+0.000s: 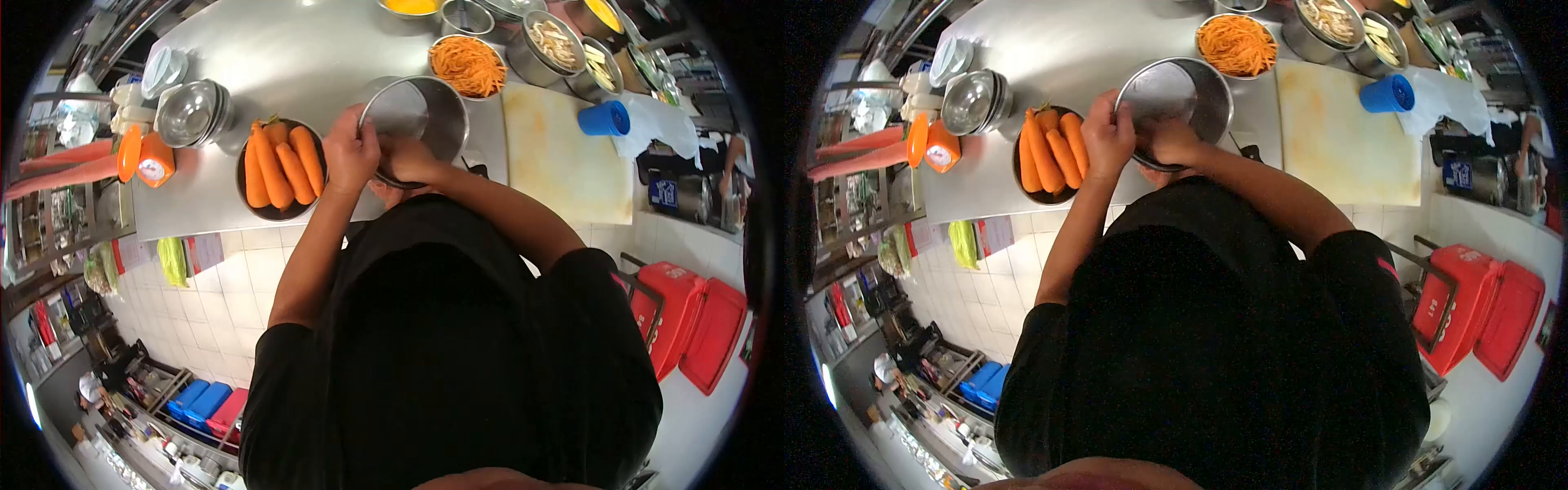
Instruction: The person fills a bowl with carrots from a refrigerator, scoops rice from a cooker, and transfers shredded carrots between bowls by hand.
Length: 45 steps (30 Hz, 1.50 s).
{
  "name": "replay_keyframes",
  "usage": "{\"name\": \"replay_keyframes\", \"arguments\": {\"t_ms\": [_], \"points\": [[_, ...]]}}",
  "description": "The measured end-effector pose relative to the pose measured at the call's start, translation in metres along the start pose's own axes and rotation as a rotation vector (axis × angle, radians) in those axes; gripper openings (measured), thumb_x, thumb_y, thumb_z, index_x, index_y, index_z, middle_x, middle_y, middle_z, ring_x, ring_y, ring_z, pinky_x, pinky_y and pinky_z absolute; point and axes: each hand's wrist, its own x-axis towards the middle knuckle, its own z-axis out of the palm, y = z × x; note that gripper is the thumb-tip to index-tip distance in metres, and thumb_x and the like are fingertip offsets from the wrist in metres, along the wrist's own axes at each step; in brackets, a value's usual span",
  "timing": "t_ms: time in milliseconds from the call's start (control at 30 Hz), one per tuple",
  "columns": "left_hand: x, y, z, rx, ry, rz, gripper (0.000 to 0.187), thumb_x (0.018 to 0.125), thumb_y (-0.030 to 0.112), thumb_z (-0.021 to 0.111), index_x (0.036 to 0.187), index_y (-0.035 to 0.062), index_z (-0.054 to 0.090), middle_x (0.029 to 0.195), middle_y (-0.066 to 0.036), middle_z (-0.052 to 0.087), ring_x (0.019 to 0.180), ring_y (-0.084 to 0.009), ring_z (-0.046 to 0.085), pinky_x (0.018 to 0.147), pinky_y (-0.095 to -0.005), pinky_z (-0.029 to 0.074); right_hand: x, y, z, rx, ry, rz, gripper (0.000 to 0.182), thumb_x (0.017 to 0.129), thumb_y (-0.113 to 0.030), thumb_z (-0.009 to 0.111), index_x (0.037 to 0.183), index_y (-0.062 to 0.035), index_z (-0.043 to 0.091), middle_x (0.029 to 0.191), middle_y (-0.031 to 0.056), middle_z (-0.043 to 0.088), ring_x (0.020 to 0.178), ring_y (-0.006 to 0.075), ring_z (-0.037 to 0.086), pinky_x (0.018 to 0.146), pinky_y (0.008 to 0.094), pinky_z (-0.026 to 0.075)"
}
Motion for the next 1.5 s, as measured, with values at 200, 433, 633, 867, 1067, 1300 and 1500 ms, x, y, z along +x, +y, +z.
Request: {"name": "replay_keyframes", "arguments": {"t_ms": [200,433,633,867,1067,1300,1500], "points": [[-0.004,-0.009,0.002,-0.044,0.026,-0.009,0.015,0.087,0.0,0.059,0.101,-0.0005,0.063,0.081,-0.014,0.065,0.067,-0.0228,0.062,0.062,-0.0321,0.05,0.024,-0.003,0.025,0.248,0.104,0.004,0.034,0.089,-0.034,0.055,0.105,-0.0069,0.067,0.098,0.0222,0.067,0.095,0.04,0.064,0.085,0.0465,0.049],[-0.003,-0.011,-0.001,-0.021,0.052,-0.067,0.014,0.086,0.0,0.059,0.099,-0.0011,0.063,0.074,-0.012,0.062,0.061,-0.0204,0.059,0.057,-0.0308,0.047,0.031,-0.018,-0.004,1.324,0.111,0.387,0.019,0.091,-0.014,0.057,0.101,-0.0005,0.065,0.091,0.012,0.067,0.078,0.0197,0.065,0.063,0.0314,0.051],[-0.008,-0.031,0.005,-0.114,0.125,-0.251,0.016,0.084,-0.001,0.058,0.099,-0.0046,0.062,0.061,-0.005,0.053,0.053,-0.0117,0.048,0.049,-0.0285,0.04,0.004,-0.018,-0.066,1.668,0.074,0.309,0.011,0.092,-0.014,0.055,0.097,-0.0046,0.058,0.082,0.0066,0.059,0.058,0.0135,0.055,0.048,0.0231,0.043],[-0.002,-0.027,0.004,-0.11,0.162,-0.303,0.016,0.085,0.0,0.06,0.1,-0.0052,0.061,0.059,-0.002,0.048,0.051,-0.0096,0.044,0.048,-0.0269,0.038,-0.002,0.002,-0.157,1.607,0.382,0.178,0.012,0.09,-0.017,0.055,0.094,-0.0057,0.055,0.076,0.0077,0.059,0.053,0.0122,0.05,0.043,0.0245,0.04],[-0.006,-0.035,0.005,-0.103,0.127,-0.303,0.018,0.085,0.0,0.061,0.103,-0.0043,0.059,0.066,-0.001,0.049,0.056,-0.0076,0.045,0.049,-0.0255,0.039,0.039,0.064,-0.198,0.391,0.806,0.288,0.028,0.088,-0.025,0.059,0.101,-0.0009,0.059,0.091,0.0147,0.067,0.069,0.0211,0.065,0.059,0.0339,0.051],[-0.015,-0.053,0.007,-0.075,0.127,-0.31,0.022,0.087,0.006,0.063,0.105,-0.0065,0.059,0.074,-0.003,0.055,0.067,-0.0102,0.049,0.06,-0.0262,0.042,0.054,0.113,-0.168,-0.357,0.766,0.308,0.033,0.086,-0.031,0.054,0.104,-0.0028,0.057,0.1,0.0184,0.067,0.096,0.0337,0.066,0.084,0.0474,0.052],[-0.009,-0.047,0.003,0.009,-0.009,-0.345,0.027,0.087,0.008,0.059,0.106,-0.0105,0.058,0.077,-0.009,0.059,0.07,-0.0149,0.054,0.063,-0.0301,0.045,0.059,0.112,-0.171,-0.351,0.617,0.437,0.038,0.085,-0.022,0.052,0.115,-0.0007,0.059,0.111,0.0206,0.065,0.099,0.0337,0.066,0.084,0.0465,0.053]]}}
